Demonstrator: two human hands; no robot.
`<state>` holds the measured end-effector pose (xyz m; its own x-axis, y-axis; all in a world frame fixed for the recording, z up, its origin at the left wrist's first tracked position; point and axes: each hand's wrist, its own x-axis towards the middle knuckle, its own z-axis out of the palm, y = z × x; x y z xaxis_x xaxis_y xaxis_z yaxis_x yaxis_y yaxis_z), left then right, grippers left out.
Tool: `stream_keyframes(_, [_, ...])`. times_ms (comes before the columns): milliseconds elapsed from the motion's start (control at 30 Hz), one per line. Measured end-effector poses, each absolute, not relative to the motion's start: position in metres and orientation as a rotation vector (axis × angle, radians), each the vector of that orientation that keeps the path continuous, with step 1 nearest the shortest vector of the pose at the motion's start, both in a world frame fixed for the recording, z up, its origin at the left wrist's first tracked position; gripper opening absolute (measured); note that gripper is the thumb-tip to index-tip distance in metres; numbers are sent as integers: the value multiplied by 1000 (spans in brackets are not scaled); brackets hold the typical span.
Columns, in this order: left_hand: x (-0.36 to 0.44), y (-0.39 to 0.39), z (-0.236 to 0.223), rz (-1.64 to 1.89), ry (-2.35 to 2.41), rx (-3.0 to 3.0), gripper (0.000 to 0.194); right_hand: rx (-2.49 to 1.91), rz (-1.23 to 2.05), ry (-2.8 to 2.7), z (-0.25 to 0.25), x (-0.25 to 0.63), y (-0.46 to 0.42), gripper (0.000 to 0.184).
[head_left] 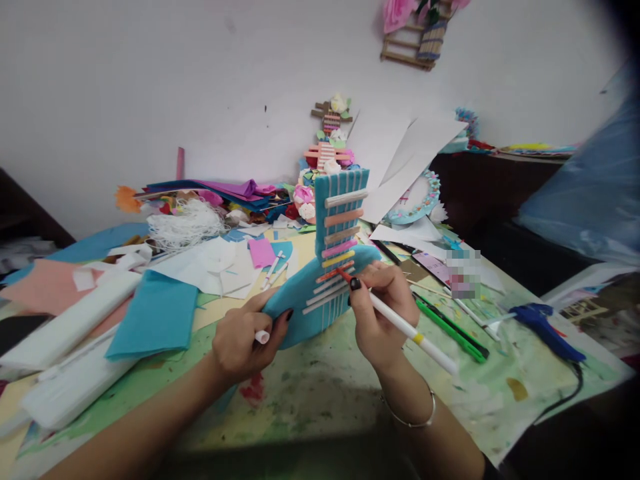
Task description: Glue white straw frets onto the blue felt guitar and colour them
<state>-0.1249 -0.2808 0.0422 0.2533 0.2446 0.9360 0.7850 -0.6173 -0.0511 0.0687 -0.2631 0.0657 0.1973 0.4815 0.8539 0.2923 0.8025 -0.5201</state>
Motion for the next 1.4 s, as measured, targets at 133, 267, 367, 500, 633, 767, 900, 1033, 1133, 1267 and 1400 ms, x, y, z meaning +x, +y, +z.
stream_keyframes(133, [-126, -280, 41, -1375, -897, -2020, 32, -741, 184, -1288, 65, 72, -261, 13])
stream_keyframes(267, [-126, -280, 40, -1389, -921, -2048, 32, -717, 169, -1345, 64, 74, -261, 14])
stream_keyframes(367, [-125, -280, 40, -1380, -950, -2047, 33, -730, 130, -1374, 63, 74, -261, 15])
stream_keyframes(500, [-126, -280, 40, -1350, -973, -2012, 34, -759, 153, -1343, 63, 74, -262, 14])
stream_keyframes(633, [-127, -281, 40, -1339, -961, -2015, 33, -724, 125, -1383, 63, 73, -263, 14])
stream_keyframes(767, [-125, -282, 41, -1323, -982, -2013, 35, -775, 182, -1282, 64, 75, -263, 13])
stream_keyframes(900, [-124, -282, 42, -1340, -961, -2005, 35, -738, 184, -1295, 65, 76, -262, 14])
stream_keyframes(1033, [-125, -281, 41, -1363, -960, -2000, 33, -767, 178, -1280, 66, 75, -262, 13])
stream_keyframes(1133, [-126, -280, 41, -1337, -959, -2009, 35, -768, 207, -1225, 66, 75, -262, 13])
stream_keyframes(1267, [-125, -280, 42, -1332, -929, -2021, 35, -725, 199, -1257, 66, 75, -261, 15])
stream_keyframes(1400, [-124, -282, 43, -1337, -962, -1999, 35, -734, 232, -1186, 68, 75, -262, 13])
